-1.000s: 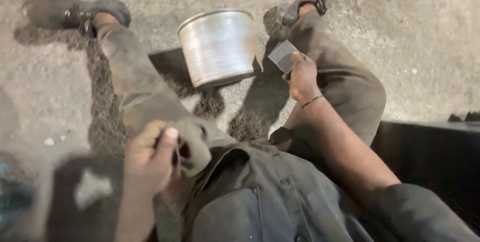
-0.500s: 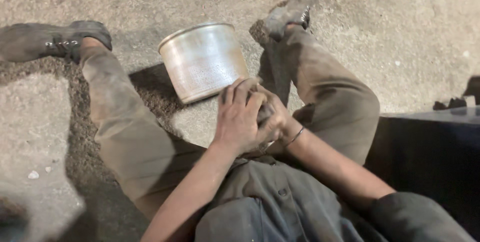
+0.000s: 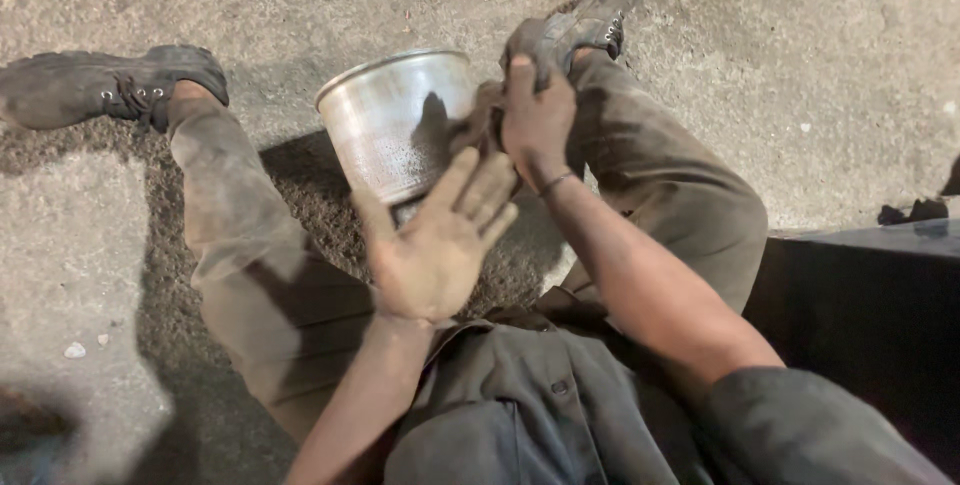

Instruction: The person sands the outer surface and edges of a metal cylinder using a piece of sandpaper while sitting on the floor.

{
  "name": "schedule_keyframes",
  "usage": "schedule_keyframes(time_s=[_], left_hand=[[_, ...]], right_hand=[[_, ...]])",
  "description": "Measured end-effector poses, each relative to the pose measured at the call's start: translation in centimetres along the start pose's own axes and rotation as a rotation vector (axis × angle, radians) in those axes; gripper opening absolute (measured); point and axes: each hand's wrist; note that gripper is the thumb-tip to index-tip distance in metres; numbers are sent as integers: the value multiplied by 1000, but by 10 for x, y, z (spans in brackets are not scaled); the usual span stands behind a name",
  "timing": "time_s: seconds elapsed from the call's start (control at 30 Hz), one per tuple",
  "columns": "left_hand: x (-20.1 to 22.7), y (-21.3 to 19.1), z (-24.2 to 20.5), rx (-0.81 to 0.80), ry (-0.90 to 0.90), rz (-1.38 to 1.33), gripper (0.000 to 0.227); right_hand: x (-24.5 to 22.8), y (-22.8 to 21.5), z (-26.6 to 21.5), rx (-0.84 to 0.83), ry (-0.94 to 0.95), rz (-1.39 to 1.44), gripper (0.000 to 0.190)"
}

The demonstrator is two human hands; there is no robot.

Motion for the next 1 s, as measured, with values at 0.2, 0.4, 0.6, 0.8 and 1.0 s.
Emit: schedule_keyframes(time_s=[0.2,0.4,0.6,0.8,1.0], left_hand=[[-12,-58,22,336,168,50,75],[-10,-36,17,396,93,-36,69],[10,-2,-2,230,-68,-68,103],[22,-40,-12,403,63,49,103],[9,-49,-17,196,56,-223,80]], right_hand=[[-13,4,-76,-365,-285,241,25],[-14,3,-91,-153,-794,-127,25],[1,11,-52,-171,-579,-198,19],[-44,-2,-71,-481,-89,194,30],[-31,24,-117,-526,-634,94,23]])
Point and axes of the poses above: each hand's wrist, its own z-axis towards the middle knuckle, its own y-axis out of the palm, x = y × z, and after that the axes turned 3 degrees about x, right-handed
